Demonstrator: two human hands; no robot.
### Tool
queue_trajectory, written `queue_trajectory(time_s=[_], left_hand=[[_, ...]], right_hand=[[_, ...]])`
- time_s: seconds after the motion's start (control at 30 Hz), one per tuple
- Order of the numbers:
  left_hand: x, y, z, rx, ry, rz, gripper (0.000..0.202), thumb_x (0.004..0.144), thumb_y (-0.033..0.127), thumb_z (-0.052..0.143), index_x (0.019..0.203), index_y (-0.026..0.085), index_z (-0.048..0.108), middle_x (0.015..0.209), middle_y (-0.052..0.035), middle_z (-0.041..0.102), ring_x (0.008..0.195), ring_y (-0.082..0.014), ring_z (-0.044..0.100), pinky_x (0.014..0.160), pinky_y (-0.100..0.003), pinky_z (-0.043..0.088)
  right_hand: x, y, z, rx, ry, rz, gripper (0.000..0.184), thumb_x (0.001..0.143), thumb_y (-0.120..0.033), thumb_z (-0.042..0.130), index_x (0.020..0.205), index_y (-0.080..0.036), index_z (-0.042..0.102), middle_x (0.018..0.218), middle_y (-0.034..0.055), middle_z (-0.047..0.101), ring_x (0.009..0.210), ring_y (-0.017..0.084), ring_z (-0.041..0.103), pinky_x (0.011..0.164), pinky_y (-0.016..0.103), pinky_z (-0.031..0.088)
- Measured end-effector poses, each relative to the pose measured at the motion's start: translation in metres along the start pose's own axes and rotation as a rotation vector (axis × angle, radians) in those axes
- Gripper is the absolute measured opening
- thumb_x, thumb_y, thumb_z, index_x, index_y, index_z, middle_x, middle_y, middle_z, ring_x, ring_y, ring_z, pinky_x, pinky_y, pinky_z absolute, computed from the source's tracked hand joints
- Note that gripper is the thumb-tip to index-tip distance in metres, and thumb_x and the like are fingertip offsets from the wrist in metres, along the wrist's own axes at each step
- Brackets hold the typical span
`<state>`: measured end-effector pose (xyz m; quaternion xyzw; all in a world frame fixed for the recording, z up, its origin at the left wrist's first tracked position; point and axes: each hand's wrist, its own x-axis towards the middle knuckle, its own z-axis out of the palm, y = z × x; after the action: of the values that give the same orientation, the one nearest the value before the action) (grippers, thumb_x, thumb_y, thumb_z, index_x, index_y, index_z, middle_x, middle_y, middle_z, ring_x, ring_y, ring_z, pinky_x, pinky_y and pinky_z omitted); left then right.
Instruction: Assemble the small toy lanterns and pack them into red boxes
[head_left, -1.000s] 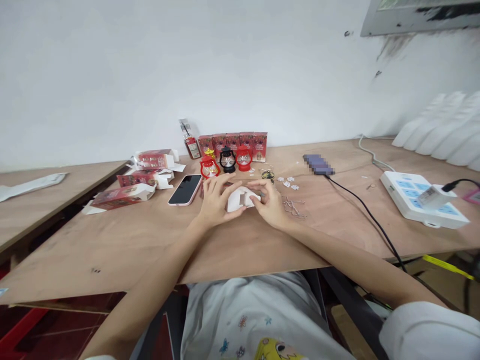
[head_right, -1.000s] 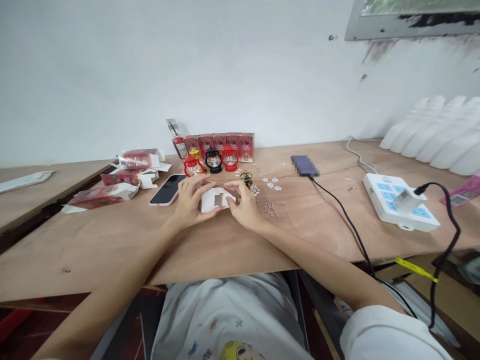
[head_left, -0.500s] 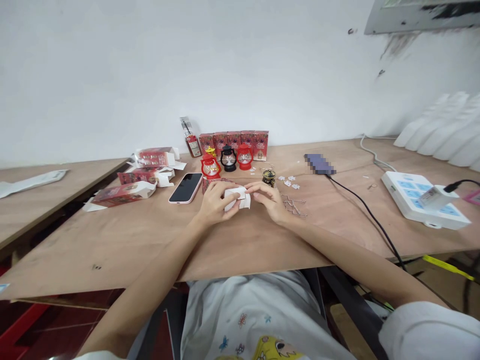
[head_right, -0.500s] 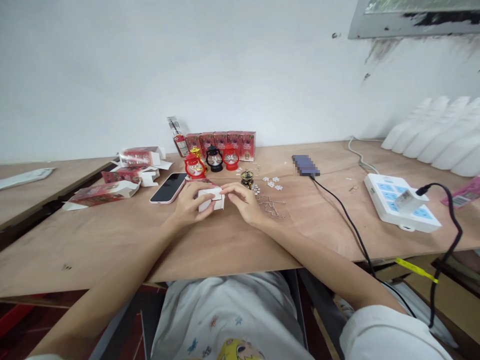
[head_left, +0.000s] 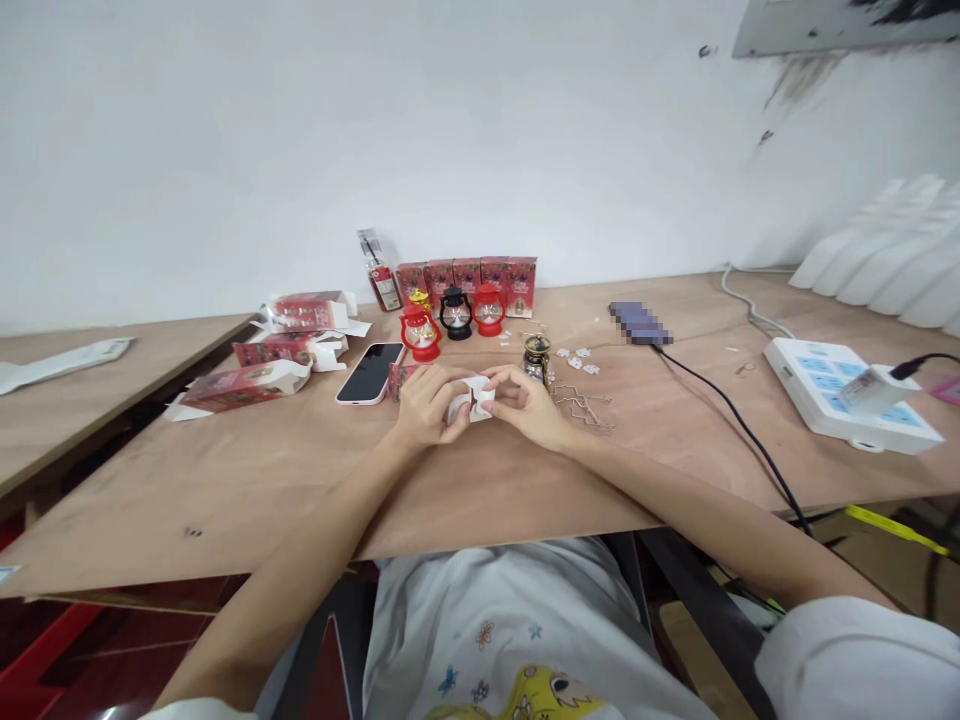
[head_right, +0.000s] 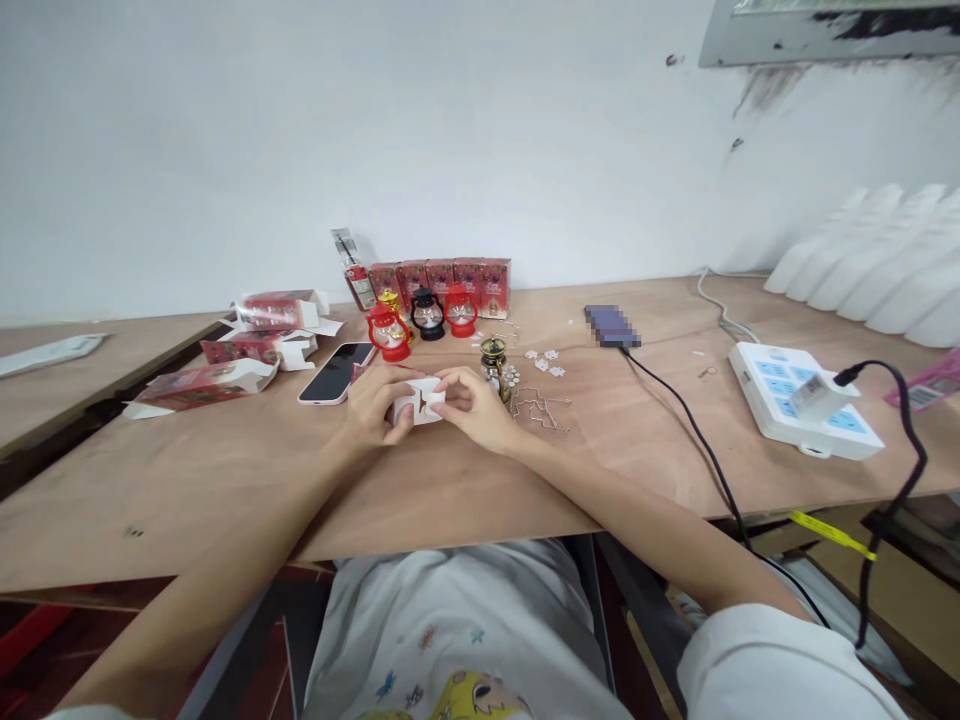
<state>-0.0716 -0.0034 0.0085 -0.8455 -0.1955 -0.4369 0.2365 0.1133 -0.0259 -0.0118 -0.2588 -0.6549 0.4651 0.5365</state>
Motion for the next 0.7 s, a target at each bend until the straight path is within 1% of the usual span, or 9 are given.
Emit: queue_trajectory(time_s=[0.17,0.27,0.47,0.6,0.7], left_hand=[[0.0053,0.004,-0.0024,-0.033,0.07,0.09,0.011,0.079,0.024,0.047,0.089,0.019,0.05,0.09,-0.0105,0.069,0.077,-0.0201,0.064,0.063,-0.033,0.045],[0.0064,0.0055,-0.0029,-0.032,0.049,0.107,0.012,0.08,0.025,0.046,0.089,0.019,0.05,0.09,-0.0096,0.07,0.077,-0.0201,0.064,0.064,-0.033,0.045],[0.0044,0.0049,-0.0028,0.016,0.015,0.137,0.012,0.081,0.029,0.046,0.088,0.02,0.05,0.089,-0.0088,0.07,0.074,-0.0201,0.063,0.064,-0.033,0.044],[0.0038,0.0044,-0.0027,0.026,0.021,0.122,0.012,0.081,0.03,0.045,0.087,0.021,0.049,0.089,-0.0086,0.07,0.076,-0.0198,0.063,0.065,-0.033,0.044],[0.0047,0.0051,-0.0029,0.042,0.028,0.155,0.014,0.082,0.03,0.047,0.09,0.02,0.05,0.088,-0.0089,0.069,0.075,-0.0201,0.062,0.064,-0.033,0.043]], right_hand=[[-0.0007,-0.0006,0.0017,0.025,0.028,0.04,0.037,0.067,-0.039,0.074,0.089,-0.023,0.048,0.114,0.0043,0.058,0.09,0.014,0.066,0.082,0.034,0.057],[-0.0011,0.001,0.002,0.028,0.032,0.059,0.04,0.066,-0.039,0.075,0.091,-0.024,0.047,0.111,0.0035,0.06,0.085,0.013,0.066,0.078,0.033,0.058],[-0.0012,0.0026,0.0024,0.03,0.052,0.076,0.044,0.063,-0.036,0.078,0.093,-0.024,0.049,0.097,0.0002,0.062,0.082,0.013,0.065,0.076,0.031,0.058],[-0.0009,0.0015,0.0024,0.027,0.035,0.062,0.041,0.065,-0.036,0.076,0.095,-0.024,0.051,0.101,0.0009,0.061,0.084,0.014,0.065,0.077,0.032,0.058],[-0.0013,0.0013,0.0033,0.022,0.042,0.069,0.04,0.065,-0.036,0.076,0.094,-0.024,0.051,0.099,0.001,0.061,0.083,0.014,0.065,0.076,0.032,0.057]])
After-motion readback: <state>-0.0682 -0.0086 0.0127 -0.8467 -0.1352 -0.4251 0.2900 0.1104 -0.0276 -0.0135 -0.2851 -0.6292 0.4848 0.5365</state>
